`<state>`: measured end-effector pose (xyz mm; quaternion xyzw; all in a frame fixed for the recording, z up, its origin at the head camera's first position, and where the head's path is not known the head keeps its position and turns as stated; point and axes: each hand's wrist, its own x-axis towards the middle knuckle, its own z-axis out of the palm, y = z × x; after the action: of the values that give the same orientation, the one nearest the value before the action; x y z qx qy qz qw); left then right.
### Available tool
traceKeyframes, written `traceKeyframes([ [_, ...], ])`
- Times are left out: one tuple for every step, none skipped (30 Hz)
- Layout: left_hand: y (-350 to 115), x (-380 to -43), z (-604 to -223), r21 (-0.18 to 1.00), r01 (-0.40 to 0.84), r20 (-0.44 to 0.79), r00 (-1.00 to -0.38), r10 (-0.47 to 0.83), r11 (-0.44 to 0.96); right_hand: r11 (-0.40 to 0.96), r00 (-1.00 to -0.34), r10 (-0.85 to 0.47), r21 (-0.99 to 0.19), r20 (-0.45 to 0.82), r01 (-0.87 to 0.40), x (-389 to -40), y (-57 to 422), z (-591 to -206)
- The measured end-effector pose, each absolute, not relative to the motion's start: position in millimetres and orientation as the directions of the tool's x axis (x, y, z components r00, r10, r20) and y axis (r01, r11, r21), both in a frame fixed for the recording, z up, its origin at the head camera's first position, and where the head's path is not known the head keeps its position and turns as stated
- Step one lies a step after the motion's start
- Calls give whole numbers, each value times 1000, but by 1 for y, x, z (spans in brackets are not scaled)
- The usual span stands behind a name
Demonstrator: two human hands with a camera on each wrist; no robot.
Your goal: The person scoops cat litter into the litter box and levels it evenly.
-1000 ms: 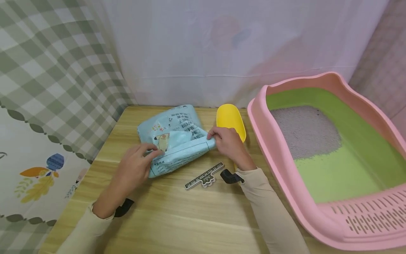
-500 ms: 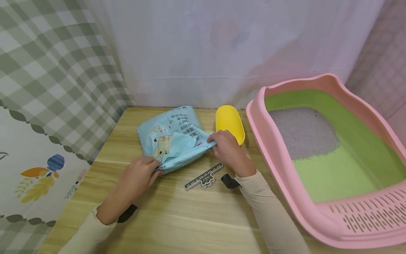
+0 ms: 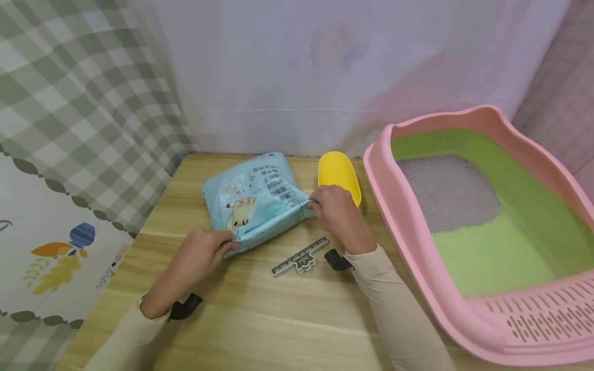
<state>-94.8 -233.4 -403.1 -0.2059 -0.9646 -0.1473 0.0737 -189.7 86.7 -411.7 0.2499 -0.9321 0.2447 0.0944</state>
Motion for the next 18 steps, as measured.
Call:
traceKeyframes([
  [-233,-96,-403,258,418,195,-905,377,871,771,-868,-401,-403,293,-492,-187,89,-409],
  [-233,-97,-403,261,418,189,-906,378,870,785,-876,-384,-397,292,-476,-183,90,-406],
  [-233,-98,-403,262,416,182,-907,379,871,794,-879,-372,-388,297,-467,-178,92,-402],
  [-233,-99,-403,263,415,175,-908,380,871,800,-877,-376,-373,301,-471,-173,92,-398],
  [-233,-100,-403,262,415,173,-908,381,871,797,-869,-394,-360,298,-485,-167,93,-395],
  [-234,-101,-402,261,415,170,-909,381,872,783,-852,-437,-345,288,-518,-160,92,-391],
  [-235,-101,-401,259,415,168,-909,382,872,756,-828,-493,-339,267,-560,-154,91,-388],
  [-235,-102,-399,258,416,167,-908,384,872,716,-794,-560,-344,234,-607,-149,89,-387],
  [-236,-103,-398,258,419,168,-907,386,871,670,-749,-632,-344,201,-658,-144,86,-387],
  [-237,-103,-397,257,423,170,-905,390,869,628,-703,-694,-348,156,-696,-140,84,-389],
  [-238,-103,-396,256,428,174,-902,395,867,593,-664,-739,-361,111,-720,-137,81,-393],
  [-238,-103,-396,258,432,172,-901,399,864,564,-628,-774,-366,75,-740,-135,79,-397],
  [-238,-103,-395,260,435,172,-899,402,862,547,-604,-795,-366,52,-752,-134,76,-403],
  [-237,-103,-395,262,436,169,-899,404,861,538,-588,-808,-361,37,-762,-134,75,-407],
  [-237,-103,-395,265,436,166,-899,405,860,535,-579,-815,-349,26,-769,-134,73,-411],
  [-236,-102,-395,268,435,162,-900,405,859,538,-578,-816,-346,13,-768,-135,73,-415],
  [-236,-102,-395,272,434,158,-901,405,859,538,-576,-818,-351,5,-767,-135,72,-417],
  [-235,-102,-395,277,432,153,-901,405,858,531,-570,-822,-356,5,-769,-137,72,-418],
])
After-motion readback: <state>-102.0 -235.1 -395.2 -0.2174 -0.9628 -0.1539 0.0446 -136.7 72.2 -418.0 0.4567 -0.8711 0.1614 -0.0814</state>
